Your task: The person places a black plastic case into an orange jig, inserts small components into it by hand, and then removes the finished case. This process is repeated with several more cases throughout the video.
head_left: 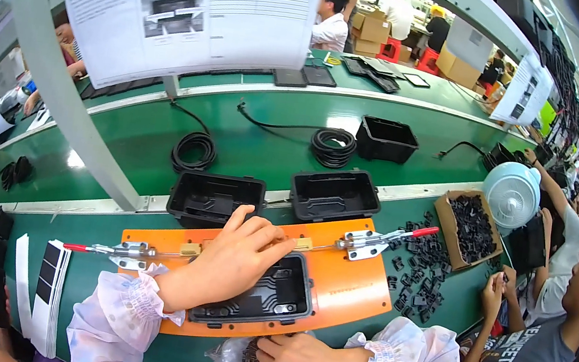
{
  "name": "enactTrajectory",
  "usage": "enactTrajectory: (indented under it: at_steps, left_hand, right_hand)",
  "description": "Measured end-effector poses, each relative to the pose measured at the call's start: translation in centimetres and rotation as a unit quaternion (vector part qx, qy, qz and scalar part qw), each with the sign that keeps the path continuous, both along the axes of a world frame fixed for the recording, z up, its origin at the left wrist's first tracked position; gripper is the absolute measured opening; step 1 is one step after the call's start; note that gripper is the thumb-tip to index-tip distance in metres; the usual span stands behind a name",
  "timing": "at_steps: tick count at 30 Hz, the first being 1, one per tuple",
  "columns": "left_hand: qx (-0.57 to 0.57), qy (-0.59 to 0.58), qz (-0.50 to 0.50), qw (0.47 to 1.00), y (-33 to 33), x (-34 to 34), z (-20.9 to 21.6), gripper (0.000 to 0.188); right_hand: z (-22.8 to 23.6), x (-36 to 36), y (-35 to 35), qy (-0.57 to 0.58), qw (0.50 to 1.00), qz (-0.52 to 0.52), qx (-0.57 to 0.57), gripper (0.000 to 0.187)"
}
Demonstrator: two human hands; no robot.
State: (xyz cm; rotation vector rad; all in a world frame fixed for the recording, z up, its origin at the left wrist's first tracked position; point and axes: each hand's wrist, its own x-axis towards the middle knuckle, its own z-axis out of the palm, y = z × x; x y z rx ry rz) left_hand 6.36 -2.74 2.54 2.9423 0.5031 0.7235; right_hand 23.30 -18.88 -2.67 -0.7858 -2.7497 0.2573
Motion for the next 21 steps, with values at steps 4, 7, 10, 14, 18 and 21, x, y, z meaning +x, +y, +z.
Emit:
enactTrajectory:
  at_steps: [4, 7, 10, 14, 18, 21]
  left_hand:
    - [-0.015, 0.003, -0.021, 1.000, -0.1, 1.0, -0.9, 0.040]
    - [0.004, 0.006, -0.017, 1.000, -0.4, 0.7, -0.8, 0.040]
    - [-0.022, -0.015, 0.016, 1.000, -0.1, 0.1, -1.0, 0.039]
    - [-0.025, -0.037, 0.007, 0.999, 0.0, 0.3, -0.9, 0.039]
    - [-0.034, -0.032, 0.006, 0.999, -0.2, 0.2, -0.7, 0.042]
    - [-0.030, -0.034, -0.008, 0.999, -0.2, 0.8, -0.4, 0.046]
  right_hand:
    - [1.5, 1.4, -0.4, -0.002, 0.999, -0.010, -0.047, 0.021]
    - [4.8, 4.2, 0.8, 0.197, 0.969, -0.070, -0.132, 0.027]
    - [5.3, 5.7, 5.7, 0.315, 0.915, -0.253, -0.017, 0.015]
    - [3.2, 6.3, 9.7, 0.338, 0.895, -0.290, -0.002, 0.014]
    - [2.8, 6.5, 9.8, 0.237, 0.931, -0.225, 0.161, 0.026]
    - [2.7, 7.3, 9.3, 0.160, 0.935, -0.192, 0.252, 0.037]
